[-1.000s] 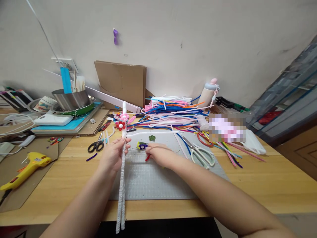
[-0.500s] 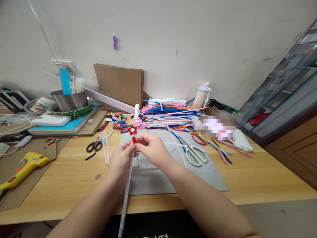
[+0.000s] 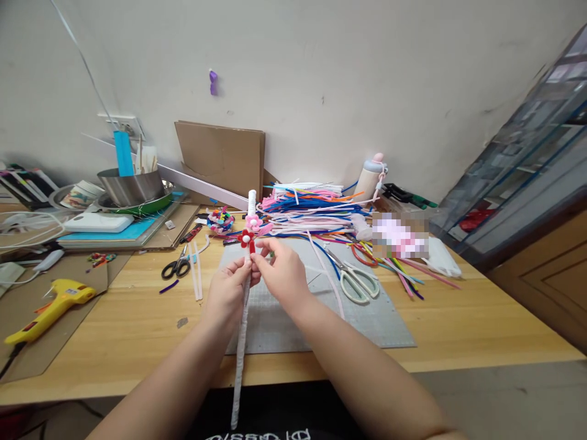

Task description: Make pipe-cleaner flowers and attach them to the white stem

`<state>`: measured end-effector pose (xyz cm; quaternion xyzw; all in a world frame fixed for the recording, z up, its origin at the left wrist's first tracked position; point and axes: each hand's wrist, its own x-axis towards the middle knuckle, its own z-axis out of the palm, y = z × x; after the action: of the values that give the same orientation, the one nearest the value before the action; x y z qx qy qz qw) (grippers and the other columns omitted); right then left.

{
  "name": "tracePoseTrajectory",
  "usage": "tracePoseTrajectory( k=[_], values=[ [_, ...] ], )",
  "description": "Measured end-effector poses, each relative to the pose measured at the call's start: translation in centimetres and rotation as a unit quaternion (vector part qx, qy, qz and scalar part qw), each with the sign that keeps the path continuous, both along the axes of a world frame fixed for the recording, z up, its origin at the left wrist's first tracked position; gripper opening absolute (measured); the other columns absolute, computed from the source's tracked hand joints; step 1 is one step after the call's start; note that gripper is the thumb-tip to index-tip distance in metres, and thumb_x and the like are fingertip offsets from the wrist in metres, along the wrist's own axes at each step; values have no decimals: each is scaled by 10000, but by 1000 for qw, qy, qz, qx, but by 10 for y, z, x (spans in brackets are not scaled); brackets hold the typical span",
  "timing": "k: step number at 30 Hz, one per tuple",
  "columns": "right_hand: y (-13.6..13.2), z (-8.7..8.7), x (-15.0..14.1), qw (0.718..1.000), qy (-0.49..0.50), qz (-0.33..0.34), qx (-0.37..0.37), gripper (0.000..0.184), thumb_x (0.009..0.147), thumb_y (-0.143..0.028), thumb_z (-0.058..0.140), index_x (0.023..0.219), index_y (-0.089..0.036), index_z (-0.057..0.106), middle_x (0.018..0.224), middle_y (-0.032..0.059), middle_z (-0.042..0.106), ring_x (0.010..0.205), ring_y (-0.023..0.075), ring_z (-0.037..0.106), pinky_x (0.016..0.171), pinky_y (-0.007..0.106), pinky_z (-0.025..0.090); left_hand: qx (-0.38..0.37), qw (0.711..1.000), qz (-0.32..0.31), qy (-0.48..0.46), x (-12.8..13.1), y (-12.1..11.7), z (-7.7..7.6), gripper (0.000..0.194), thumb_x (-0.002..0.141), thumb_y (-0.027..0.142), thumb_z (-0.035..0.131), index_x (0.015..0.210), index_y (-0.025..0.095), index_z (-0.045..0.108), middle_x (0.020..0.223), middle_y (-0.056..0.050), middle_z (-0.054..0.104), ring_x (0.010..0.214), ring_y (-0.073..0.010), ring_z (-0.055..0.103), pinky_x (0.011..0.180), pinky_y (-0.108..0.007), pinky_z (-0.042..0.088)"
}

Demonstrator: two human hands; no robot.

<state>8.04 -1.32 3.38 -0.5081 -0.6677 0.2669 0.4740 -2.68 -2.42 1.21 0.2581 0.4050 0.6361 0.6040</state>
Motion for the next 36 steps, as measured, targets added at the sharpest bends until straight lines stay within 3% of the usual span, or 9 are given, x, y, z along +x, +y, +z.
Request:
tracePoseTrajectory(
  k=[3,5,8,11,15,20,29,33,36],
  values=[
    [-16,-1,5,998,50,-1,42,191,806,-345,507,731,-184,575,652,-4,548,549,105,453,545,244,360,-28,999,16,-27,-3,0,6,149,636,160,694,736,96,604,595,-9,619,498,-66,559,561,-192,464],
    [-21,-5,7,993,100,52,-20,291,826,-390,477,636,-179,538,555,-18,480,498,100,432,488,239,337,-39,998,12,-48,-6,1,9,97,662,126,669,727,100,602,611,-7,620,512,-61,569,563,-176,476],
    [-19,-13,8,955,245,88,-140,220,779,-413,548,772,-196,512,592,-47,468,436,78,412,387,207,281,-41,996,-10,-75,-7,1,13,72,678,105,657,717,110,597,610,5,608,508,-51,566,550,-153,482],
    [-14,-14,9,907,369,105,-171,306,723,-385,625,918,-220,455,719,-49,489,479,68,447,378,185,299,-41,996,-22,-81,-6,-1,17,104,661,109,681,713,118,591,600,16,597,480,-38,546,512,-136,472],
    [-15,-12,12,898,356,163,-203,351,692,-328,667,967,-204,487,791,-23,516,517,64,455,421,198,343,-35,996,-28,-77,-3,-5,21,130,645,135,698,713,123,589,599,18,602,476,-38,543,509,-138,468],
    [-18,-7,8,880,379,175,-226,309,702,-344,657,945,-195,537,790,2,584,613,93,516,485,202,369,10,999,-31,-35,9,-13,19,147,635,176,694,724,102,603,567,1,611,468,-63,540,499,-174,452],
    [-7,-9,-4,853,449,120,-236,216,659,-263,665,791,-168,523,650,-17,599,539,105,536,503,226,392,39,995,26,86,22,-16,7,255,662,271,681,850,106,633,653,-47,674,566,-127,612,566,-235,448],
    [-4,-10,6,844,462,86,-257,245,624,-257,695,788,-171,535,683,-27,583,629,96,553,563,210,408,5,996,49,81,11,-7,7,208,675,233,666,836,108,625,715,-75,692,624,-152,652,615,-254,470],
    [0,-22,17,860,426,66,-272,299,608,-274,703,839,-171,545,670,-38,554,601,79,527,547,198,393,-40,994,82,52,-8,4,6,90,696,162,635,762,107,611,766,-81,686,609,-141,651,574,-242,483]
  ],
)
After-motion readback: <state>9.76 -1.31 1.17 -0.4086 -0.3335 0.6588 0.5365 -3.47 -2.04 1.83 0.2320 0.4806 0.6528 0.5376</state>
